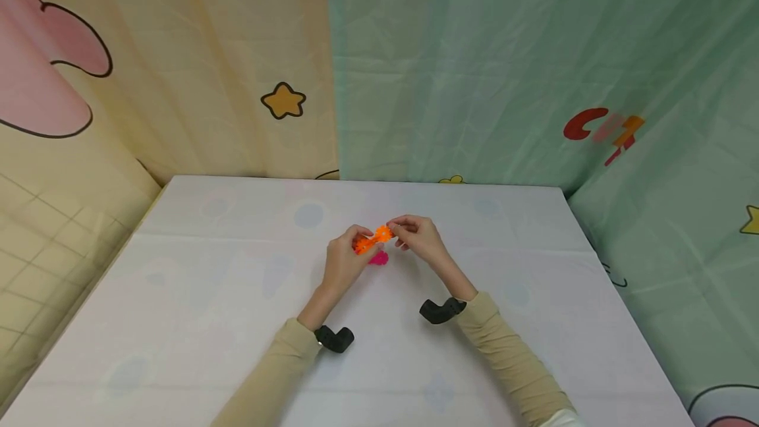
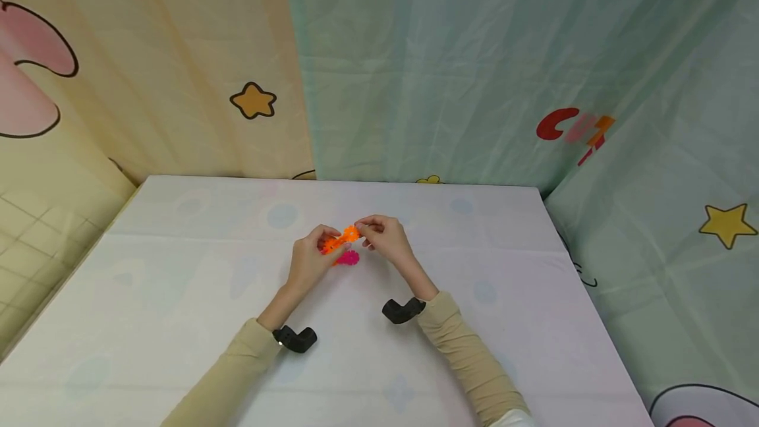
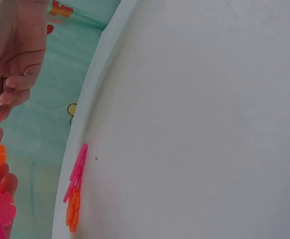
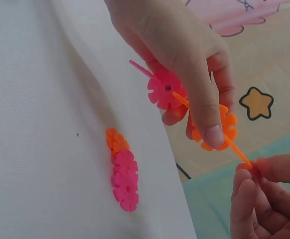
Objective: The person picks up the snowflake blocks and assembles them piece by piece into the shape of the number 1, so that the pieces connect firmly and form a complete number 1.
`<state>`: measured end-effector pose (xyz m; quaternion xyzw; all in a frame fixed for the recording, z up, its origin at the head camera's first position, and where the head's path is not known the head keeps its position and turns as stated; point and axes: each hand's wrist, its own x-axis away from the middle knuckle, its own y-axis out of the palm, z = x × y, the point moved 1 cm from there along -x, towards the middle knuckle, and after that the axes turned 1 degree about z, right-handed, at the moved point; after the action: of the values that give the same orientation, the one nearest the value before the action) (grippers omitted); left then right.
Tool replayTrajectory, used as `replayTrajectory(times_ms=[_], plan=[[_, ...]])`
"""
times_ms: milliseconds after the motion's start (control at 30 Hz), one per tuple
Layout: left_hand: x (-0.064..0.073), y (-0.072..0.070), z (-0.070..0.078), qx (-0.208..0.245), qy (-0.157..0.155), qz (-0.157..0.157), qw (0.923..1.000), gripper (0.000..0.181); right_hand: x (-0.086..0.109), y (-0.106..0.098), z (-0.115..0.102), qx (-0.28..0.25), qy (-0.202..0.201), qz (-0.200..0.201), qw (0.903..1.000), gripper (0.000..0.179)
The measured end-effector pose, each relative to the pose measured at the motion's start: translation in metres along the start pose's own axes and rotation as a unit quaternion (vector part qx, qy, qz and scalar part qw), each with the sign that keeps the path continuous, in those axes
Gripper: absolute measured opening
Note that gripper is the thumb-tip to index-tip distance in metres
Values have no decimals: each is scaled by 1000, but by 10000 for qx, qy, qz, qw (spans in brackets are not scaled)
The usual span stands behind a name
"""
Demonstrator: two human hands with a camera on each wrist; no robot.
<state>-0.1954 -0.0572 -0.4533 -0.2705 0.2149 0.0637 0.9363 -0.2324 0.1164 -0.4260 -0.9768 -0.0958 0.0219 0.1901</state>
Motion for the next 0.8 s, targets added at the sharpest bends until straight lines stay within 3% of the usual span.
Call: replayTrajectory(times_ms=[167,467,800], plan=[[0,-1,-1,60,201,9,9998,26,2,1,-3,23,26,-68,10000,27],[1,-2,-3,31,274,-157,9995,26,2,2,-2,62,2,-238,9997,26],[1,-9,-12,-77,-41,-88,9999,26,1,4,8,386,51,-213,9990,25]])
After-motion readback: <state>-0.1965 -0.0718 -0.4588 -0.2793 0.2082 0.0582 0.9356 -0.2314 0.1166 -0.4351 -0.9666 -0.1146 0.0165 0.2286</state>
